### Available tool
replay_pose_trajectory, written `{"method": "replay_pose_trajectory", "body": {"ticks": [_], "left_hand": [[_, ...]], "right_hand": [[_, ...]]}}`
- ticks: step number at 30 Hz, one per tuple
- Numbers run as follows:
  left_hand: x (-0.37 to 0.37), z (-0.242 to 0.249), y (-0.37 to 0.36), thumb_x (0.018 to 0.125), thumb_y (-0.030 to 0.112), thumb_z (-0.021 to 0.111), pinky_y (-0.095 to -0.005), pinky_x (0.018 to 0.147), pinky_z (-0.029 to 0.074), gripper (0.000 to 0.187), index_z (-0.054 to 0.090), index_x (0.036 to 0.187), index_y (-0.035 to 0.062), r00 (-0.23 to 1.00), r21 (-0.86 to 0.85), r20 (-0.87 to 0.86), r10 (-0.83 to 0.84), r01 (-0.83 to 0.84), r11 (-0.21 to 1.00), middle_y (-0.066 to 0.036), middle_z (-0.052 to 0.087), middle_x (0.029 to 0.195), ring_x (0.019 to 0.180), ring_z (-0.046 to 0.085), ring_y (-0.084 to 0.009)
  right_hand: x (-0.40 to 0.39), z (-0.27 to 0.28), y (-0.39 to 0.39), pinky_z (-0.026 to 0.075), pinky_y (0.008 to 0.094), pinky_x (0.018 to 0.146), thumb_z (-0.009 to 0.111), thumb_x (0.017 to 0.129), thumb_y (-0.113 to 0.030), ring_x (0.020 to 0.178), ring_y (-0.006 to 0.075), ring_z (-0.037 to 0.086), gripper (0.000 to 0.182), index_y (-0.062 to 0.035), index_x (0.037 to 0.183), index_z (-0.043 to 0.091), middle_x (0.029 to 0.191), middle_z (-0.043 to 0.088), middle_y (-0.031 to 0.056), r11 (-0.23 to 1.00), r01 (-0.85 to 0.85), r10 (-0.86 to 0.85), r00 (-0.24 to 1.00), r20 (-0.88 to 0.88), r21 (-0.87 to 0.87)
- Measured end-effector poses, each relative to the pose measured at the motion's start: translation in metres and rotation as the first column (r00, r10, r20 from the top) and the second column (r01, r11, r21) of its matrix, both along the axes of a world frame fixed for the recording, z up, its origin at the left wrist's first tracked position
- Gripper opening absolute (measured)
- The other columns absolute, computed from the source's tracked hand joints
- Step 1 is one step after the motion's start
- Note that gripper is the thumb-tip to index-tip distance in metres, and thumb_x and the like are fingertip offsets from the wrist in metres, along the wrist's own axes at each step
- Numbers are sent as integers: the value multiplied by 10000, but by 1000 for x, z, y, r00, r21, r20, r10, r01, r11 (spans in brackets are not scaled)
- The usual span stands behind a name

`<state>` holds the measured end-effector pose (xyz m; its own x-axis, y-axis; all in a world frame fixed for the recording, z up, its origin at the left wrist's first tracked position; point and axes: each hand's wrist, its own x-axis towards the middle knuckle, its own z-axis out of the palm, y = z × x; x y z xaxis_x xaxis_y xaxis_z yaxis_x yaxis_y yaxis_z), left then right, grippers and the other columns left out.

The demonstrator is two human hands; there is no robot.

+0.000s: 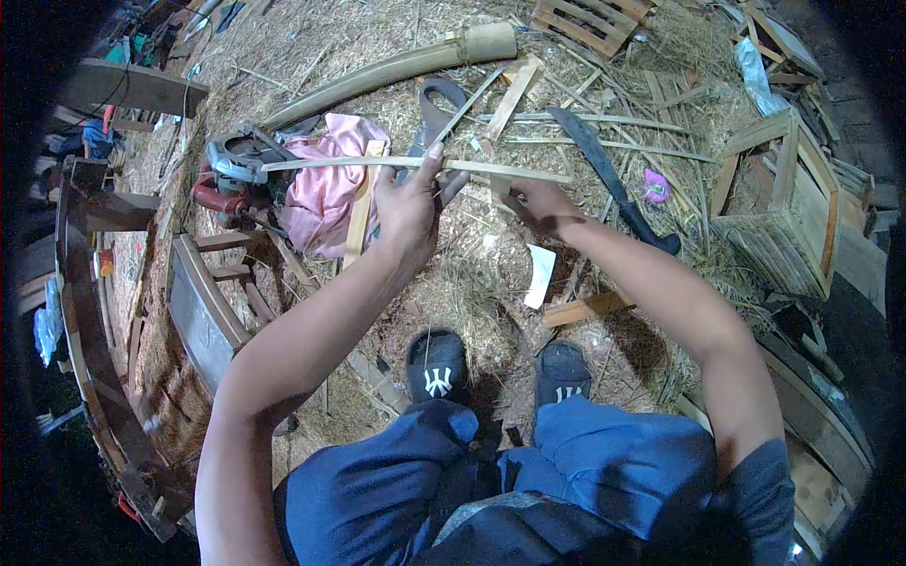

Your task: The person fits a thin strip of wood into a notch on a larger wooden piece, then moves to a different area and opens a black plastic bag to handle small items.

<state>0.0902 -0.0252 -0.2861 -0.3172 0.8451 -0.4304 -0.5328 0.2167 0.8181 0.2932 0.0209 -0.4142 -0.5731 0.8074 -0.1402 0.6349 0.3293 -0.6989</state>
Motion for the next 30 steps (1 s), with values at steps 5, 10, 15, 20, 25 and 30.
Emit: {"method": "replay_pose_trajectory", "body": {"ticks": [5,10,15,20,25,30], "left_hand": [[-2,-1,1,961,45,697,-412,810,677,387,407,1205,-33,1000,1,-3,-15,15,1000,-171,615,1068,910,700,-281],[0,-6,1,960,51,702,-408,791,682,374,410,1176,-36,1000,5,-21,8,-8,1000,-173,624,1048,889,703,-276],[6,0,-2,965,32,684,-404,774,687,323,423,1145,-30,998,-12,-53,44,-45,999,-178,630,1035,854,702,-267],[5,-2,-3,965,25,679,-410,773,687,303,428,1127,-23,998,-7,-53,33,-33,999,-176,634,1019,831,693,-252],[4,-6,-3,966,21,673,-413,775,687,304,422,1134,-12,998,-3,-38,47,-47,999,-174,633,1013,820,690,-246],[4,-5,-2,962,11,673,-413,783,687,338,400,1161,-3,999,10,-19,30,-30,999,-160,636,1011,817,687,-238]], "right_hand": [[1,2,5,536,465,889,584,983,-381,1045,417,678,348,-108,1182,669,1117,700,223,998,-54,54,998,14,-26],[2,-9,1,531,469,912,586,984,-351,1080,408,673,339,-124,1223,663,1171,693,217,997,12,-18,997,-77,-76],[3,-3,0,525,463,946,580,989,-310,1127,394,666,368,-154,1318,628,1224,685,209,999,-31,32,999,15,-18],[9,2,-1,522,446,960,627,956,-194,1130,392,664,401,-144,1353,607,1193,702,196,998,-53,53,999,8,-43],[42,24,15,535,376,929,639,976,-184,1081,256,691,344,-70,1300,651,1145,729,162,993,81,-85,995,-45,-85],[59,108,36,547,300,888,606,1010,-131,980,147,698,296,-59,1286,682,1111,754,82,916,328,-398,812,-426,-230]]}}
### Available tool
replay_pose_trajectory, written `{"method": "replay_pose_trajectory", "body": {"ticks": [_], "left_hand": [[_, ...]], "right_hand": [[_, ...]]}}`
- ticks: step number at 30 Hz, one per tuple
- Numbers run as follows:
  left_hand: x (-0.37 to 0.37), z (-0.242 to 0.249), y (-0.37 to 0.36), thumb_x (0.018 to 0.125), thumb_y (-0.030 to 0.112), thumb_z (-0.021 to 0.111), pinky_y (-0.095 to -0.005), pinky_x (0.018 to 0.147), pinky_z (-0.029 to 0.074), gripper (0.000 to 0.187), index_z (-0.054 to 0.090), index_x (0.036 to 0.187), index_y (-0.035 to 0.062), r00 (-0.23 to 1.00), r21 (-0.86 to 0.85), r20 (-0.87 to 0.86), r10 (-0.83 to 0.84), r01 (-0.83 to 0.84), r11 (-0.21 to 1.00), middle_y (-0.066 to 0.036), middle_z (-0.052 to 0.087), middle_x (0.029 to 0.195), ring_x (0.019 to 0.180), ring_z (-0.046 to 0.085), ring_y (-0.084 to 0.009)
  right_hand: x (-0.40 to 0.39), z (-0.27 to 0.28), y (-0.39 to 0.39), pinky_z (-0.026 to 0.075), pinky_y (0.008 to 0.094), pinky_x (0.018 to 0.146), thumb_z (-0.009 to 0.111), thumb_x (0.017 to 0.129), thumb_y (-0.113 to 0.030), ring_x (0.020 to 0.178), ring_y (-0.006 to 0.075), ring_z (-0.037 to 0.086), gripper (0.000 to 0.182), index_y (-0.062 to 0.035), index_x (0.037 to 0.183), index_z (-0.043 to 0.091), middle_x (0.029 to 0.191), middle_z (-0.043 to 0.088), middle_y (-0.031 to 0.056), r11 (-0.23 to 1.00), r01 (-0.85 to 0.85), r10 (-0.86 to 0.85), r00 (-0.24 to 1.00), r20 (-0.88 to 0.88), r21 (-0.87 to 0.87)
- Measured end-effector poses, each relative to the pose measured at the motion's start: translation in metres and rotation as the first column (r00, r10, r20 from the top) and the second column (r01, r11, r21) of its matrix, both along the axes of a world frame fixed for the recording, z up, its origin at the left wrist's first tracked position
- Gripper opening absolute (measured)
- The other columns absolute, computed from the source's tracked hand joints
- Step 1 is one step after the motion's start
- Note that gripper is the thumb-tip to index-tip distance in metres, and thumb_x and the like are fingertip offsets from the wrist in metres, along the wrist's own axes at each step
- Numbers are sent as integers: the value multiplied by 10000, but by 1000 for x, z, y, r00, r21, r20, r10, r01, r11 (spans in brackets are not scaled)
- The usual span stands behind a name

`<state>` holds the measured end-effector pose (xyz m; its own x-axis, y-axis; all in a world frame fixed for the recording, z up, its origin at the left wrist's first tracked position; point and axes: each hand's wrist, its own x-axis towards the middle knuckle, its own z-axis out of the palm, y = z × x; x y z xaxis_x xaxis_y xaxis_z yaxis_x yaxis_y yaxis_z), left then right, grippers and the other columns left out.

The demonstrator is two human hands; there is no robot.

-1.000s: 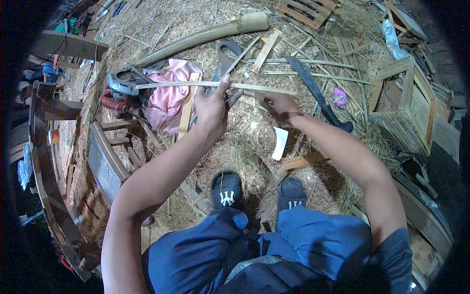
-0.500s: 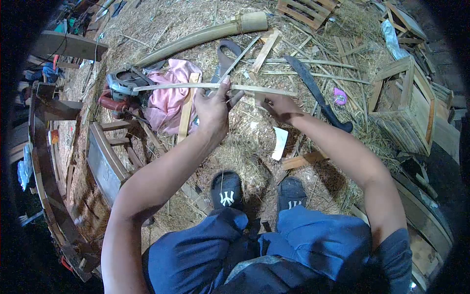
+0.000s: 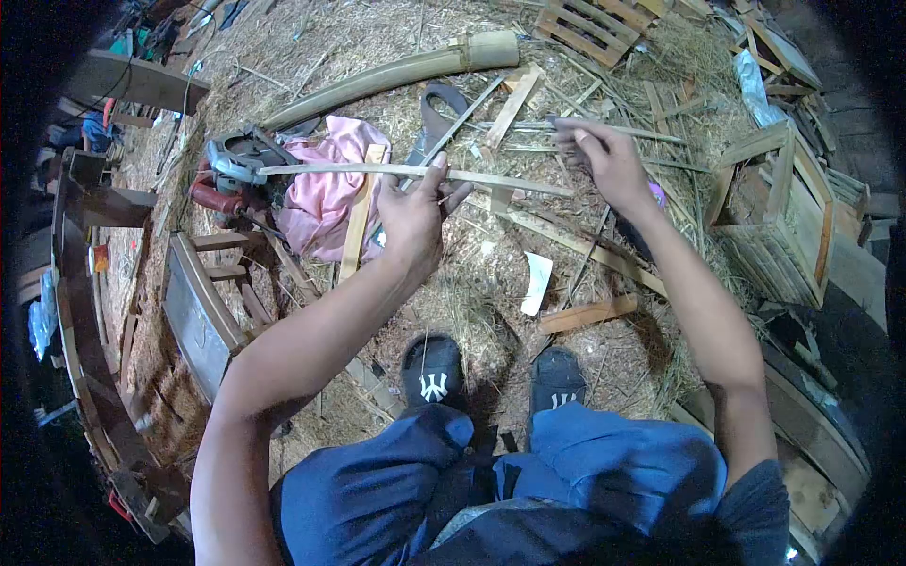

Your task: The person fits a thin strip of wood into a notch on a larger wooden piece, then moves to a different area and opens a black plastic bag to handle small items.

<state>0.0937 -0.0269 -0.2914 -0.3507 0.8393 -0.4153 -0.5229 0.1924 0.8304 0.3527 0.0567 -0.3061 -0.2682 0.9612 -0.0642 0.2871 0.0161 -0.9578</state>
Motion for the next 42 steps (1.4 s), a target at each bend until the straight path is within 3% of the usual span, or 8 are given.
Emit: {"method": "replay_pose_trajectory", "body": {"ticks": [5,16,22,25,27,30,33,42], "left_hand": [[2,2,-1,957,23,687,-411,782,686,342,408,1153,-6,1000,-7,-4,6,-6,1000,-155,636,1011,819,686,-235],[-6,3,-2,970,68,692,-367,751,684,275,470,1087,-45,1000,-47,-18,-25,24,999,-156,644,966,817,713,-256],[-20,40,-4,1004,196,676,-303,718,651,237,577,1065,-11,931,-361,-63,-359,314,878,-109,644,881,771,702,-210],[-26,41,-5,987,235,713,-265,581,545,245,632,945,8,762,-328,-408,-503,391,860,-44,618,708,643,656,-156],[-31,33,-2,965,258,748,-275,492,412,292,645,837,17,284,-58,-931,-230,506,861,-11,576,618,551,572,-120],[-37,42,13,849,240,808,-456,794,482,254,674,945,48,-73,41,-985,154,775,630,-141,672,865,846,620,-364],[-39,25,27,894,240,757,-462,850,550,275,714,1104,69,-112,-199,-974,-197,839,506,-146,727,988,925,698,-364],[-39,18,43,933,236,712,-427,755,587,205,783,1070,99,-176,-261,-961,-215,840,476,-130,762,989,863,740,-326]], "right_hand": [[-29,50,-26,571,377,859,691,977,-259,932,218,734,323,-84,1246,726,1131,761,132,834,-408,255,883,395,373],[-49,22,-40,567,415,781,703,930,-168,869,341,722,183,-20,1016,768,972,746,181,803,-370,232,917,326,468],[-45,19,-39,563,415,789,693,927,-156,875,354,716,187,-6,1018,760,950,738,181,815,-325,197,934,298,479],[-42,24,-39,578,378,815,707,928,-132,915,333,738,184,3,1043,759,1013,753,186,815,-367,196,903,383,447],[-41,22,-39,578,379,820,702,928,-122,921,331,739,180,8,1042,756,1019,753,187,826,-369,207,901,381,425],[-46,21,-42,570,401,815,687,918,-95,915,353,728,168,15,1028,750,1000,743,198,826,-355,212,915,342,438],[-45,20,-44,564,414,812,681,908,-76,914,376,720,164,18,1026,746,993,737,209,828,-322,191,931,309,458],[-40,13,-48,571,401,832,710,917,-110,941,364,732,200,36,1050,741,1026,745,214,855,-258,140,950,279,450]]}}
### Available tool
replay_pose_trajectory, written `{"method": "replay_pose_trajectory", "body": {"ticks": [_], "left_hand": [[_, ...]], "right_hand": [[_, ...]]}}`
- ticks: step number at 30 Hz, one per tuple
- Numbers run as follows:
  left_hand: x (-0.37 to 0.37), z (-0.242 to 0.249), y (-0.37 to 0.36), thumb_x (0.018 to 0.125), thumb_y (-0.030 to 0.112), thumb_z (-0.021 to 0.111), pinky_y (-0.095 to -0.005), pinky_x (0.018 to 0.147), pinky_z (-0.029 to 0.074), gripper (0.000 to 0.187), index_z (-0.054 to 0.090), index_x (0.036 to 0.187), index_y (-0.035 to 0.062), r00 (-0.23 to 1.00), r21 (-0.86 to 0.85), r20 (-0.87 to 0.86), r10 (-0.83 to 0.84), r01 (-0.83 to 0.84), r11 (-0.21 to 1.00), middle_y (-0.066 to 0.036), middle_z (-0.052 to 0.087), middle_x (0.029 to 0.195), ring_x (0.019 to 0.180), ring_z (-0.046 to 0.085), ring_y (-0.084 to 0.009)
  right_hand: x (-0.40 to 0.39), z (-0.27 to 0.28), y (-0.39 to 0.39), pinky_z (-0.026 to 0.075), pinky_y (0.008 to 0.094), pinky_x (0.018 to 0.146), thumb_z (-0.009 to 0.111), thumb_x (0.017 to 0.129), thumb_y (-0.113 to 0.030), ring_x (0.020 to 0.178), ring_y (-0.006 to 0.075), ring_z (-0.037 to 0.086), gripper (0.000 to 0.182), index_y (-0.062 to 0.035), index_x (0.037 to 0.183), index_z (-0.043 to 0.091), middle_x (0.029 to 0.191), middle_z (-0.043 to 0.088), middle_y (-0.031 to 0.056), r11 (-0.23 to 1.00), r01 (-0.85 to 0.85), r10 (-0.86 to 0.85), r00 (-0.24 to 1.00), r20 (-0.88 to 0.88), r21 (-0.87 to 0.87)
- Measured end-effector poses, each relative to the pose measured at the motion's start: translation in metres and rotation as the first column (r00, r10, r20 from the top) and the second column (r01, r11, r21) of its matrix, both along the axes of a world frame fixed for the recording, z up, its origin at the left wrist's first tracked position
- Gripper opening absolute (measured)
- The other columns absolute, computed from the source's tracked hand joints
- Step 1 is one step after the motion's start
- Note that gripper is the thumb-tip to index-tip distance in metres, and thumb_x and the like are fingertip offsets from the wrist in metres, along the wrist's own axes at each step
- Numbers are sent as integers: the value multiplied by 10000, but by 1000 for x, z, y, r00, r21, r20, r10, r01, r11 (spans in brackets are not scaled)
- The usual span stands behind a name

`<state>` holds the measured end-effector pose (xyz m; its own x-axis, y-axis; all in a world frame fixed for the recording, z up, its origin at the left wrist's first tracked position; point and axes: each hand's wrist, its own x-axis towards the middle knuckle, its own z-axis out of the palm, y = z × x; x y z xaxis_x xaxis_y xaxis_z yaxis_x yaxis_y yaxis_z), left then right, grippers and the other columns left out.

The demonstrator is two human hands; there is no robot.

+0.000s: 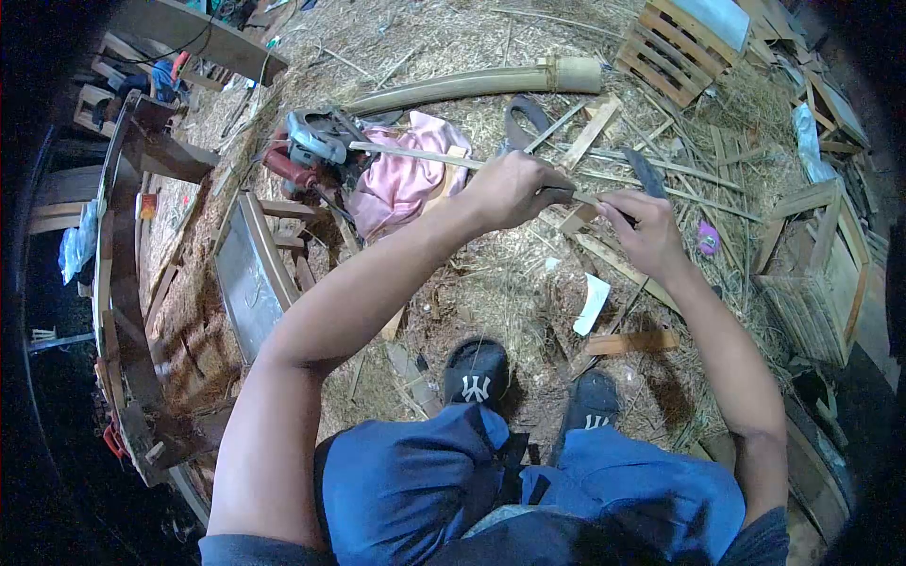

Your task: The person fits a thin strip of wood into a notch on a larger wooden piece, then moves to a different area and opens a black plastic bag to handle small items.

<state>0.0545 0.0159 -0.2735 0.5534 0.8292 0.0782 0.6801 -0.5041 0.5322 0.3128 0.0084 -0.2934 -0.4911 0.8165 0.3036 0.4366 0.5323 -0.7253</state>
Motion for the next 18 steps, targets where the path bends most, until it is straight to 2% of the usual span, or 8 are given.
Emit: {"method": "replay_pose_trajectory", "body": {"ticks": [5,8,10,18], "left_hand": [[-2,2,2,933,226,712,-423,750,591,209,781,1079,94,1000,-34,7,-27,28,999,-126,767,978,842,746,-318],[-1,4,2,928,226,716,-423,754,590,204,782,1070,96,999,-17,4,-39,39,999,-125,769,965,840,747,-318],[0,6,3,920,236,723,-428,753,588,199,786,1057,106,999,-83,-37,-4,1,997,-123,770,966,837,746,-319],[0,20,7,917,260,726,-432,740,584,190,798,1043,137,995,-64,-100,-17,10,998,-137,764,911,802,741,-327]], "right_hand": [[-2,8,-8,568,403,836,717,915,-122,939,376,728,223,48,1058,734,1038,740,224,999,-35,35,999,5,8],[-2,5,-9,567,405,829,717,910,-118,925,382,725,220,53,1048,729,1030,734,231,1000,-3,3,1000,-17,5],[-4,9,-8,567,406,809,715,902,-104,908,385,724,209,58,1035,723,997,732,233,999,17,-17,1000,-4,-29],[-10,14,-11,563,419,776,709,898,-95,880,389,720,193,54,1020,723,963,733,222,996,60,-60,998,7,-59]]}}
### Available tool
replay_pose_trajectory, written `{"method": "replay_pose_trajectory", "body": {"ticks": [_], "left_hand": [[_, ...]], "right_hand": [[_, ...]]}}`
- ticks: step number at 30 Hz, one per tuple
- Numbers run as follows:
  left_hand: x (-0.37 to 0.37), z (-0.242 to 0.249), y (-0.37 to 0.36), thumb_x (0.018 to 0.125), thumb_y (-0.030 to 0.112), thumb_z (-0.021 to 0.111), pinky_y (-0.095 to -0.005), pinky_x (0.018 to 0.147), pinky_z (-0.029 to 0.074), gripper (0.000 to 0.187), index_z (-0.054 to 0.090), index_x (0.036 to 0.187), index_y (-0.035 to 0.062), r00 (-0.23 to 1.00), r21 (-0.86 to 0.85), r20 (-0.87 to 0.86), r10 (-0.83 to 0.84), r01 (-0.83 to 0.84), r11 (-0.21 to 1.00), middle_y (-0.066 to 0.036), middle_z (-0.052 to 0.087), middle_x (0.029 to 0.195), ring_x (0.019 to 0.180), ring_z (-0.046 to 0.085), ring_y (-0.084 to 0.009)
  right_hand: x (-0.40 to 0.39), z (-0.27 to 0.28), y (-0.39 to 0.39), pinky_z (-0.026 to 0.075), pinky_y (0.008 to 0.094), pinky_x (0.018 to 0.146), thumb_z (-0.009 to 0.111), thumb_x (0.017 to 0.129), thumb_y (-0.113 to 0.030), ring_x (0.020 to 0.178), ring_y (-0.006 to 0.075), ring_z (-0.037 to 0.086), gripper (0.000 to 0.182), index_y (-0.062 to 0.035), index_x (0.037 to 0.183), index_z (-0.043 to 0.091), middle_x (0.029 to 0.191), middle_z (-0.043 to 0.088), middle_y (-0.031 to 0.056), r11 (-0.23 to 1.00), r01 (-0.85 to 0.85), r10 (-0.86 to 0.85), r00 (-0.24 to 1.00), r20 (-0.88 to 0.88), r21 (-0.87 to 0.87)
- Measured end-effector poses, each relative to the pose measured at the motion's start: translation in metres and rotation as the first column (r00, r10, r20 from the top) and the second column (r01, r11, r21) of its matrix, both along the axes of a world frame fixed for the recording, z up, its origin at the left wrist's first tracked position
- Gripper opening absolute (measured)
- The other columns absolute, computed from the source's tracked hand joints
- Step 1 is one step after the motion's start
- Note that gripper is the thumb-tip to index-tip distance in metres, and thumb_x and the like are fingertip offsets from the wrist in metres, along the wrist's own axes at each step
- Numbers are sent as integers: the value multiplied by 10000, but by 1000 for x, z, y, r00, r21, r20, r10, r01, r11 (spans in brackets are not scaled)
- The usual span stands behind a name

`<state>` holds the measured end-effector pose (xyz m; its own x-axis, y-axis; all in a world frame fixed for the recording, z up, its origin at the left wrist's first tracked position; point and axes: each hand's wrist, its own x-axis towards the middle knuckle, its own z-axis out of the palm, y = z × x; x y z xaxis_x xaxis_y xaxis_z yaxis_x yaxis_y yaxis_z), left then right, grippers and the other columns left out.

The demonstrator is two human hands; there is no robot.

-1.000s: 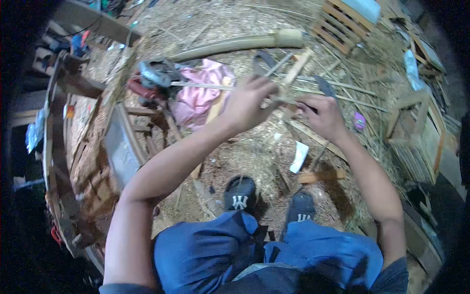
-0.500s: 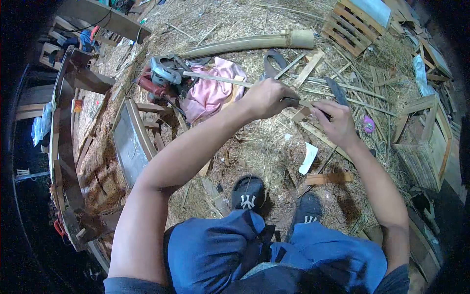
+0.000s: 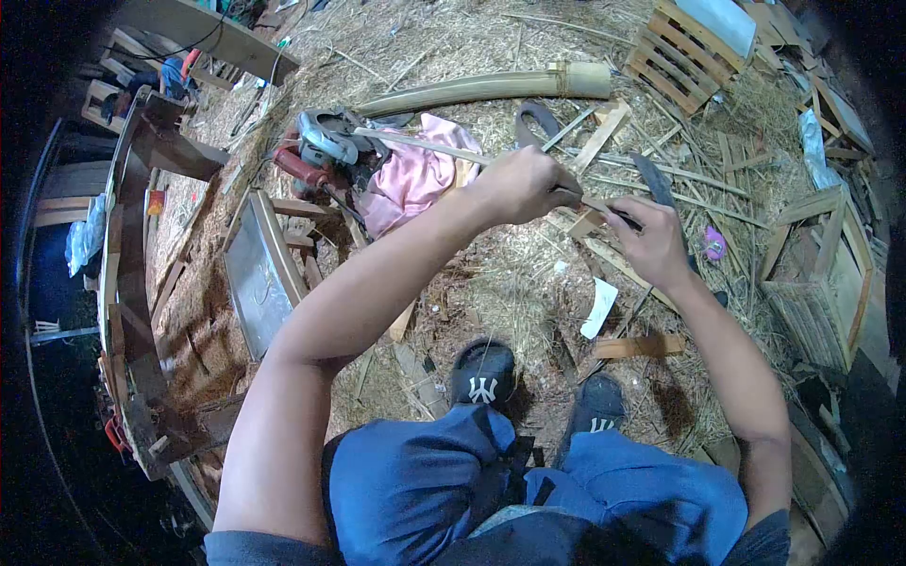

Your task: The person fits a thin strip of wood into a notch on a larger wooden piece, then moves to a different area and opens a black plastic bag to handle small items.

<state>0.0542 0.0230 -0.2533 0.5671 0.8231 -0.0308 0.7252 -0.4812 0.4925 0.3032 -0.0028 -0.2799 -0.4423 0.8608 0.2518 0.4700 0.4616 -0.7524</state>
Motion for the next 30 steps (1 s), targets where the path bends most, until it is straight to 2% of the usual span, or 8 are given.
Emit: {"method": "replay_pose_trajectory", "body": {"ticks": [5,8,16,18,22,24,27,30], "left_hand": [[0,-2,4,921,327,698,-462,825,574,223,790,1087,209,999,-101,-52,-4,-1,995,-124,765,968,889,732,-332],[3,14,0,917,292,723,-454,823,574,230,793,1105,177,993,-143,-121,17,-34,989,-159,760,953,889,732,-338],[0,13,5,903,320,744,-448,782,576,245,810,1032,123,998,-121,-62,3,-10,993,-185,748,862,813,726,-357],[0,11,5,897,291,749,-437,749,574,228,806,1044,125,998,-89,-64,-11,6,996,-178,752,887,790,729,-346],[-1,6,6,890,251,753,-425,713,571,208,803,1050,127,996,-93,-84,-22,15,996,-172,756,916,767,734,-328],[-1,3,5,894,249,751,-424,711,571,206,803,1048,122,997,-73,-70,-25,20,997,-174,756,916,767,734,-328],[-2,1,5,899,249,752,-418,712,572,209,802,1047,112,998,-76,-54,-19,15,997,-174,758,918,772,737,-322],[-2,1,5,898,259,761,-406,723,575,219,802,1047,103,999,-114,-37,15,-19,993,-168,763,919,779,743,-305]], "right_hand": [[2,-7,1,556,431,773,715,909,-137,866,392,715,212,44,1019,726,946,731,220,998,2,-4,999,36,59],[3,-9,2,566,380,775,718,914,-115,910,351,734,215,55,1045,723,1008,740,210,999,-30,32,997,71,-21],[0,-3,2,570,383,792,722,911,-121,912,343,738,221,33,1068,737,1013,744,203,997,-31,34,999,40,-65],[0,-6,2,556,436,758,718,906,-154,842,385,712,220,1,1060,747,926,723,224,996,-56,57,998,12,-72],[5,-7,2,558,429,759,727,894,-145,831,374,714,222,0,1062,745,920,726,211,995,-90,90,996,-3,-34],[7,-5,0,563,389,797,759,864,-112,889,325,739,245,5,1078,736,1005,747,188,992,-67,74,996,59,-109],[7,-5,-1,564,383,804,766,856,-109,885,317,741,245,7,1069,732,991,745,188,980,-17,31,997,68,-199],[8,-12,-1,568,393,772,774,850,-132,830,299,741,235,-40,1065,749,948,747,178,993,-1,1,1000,-1,-122]]}}
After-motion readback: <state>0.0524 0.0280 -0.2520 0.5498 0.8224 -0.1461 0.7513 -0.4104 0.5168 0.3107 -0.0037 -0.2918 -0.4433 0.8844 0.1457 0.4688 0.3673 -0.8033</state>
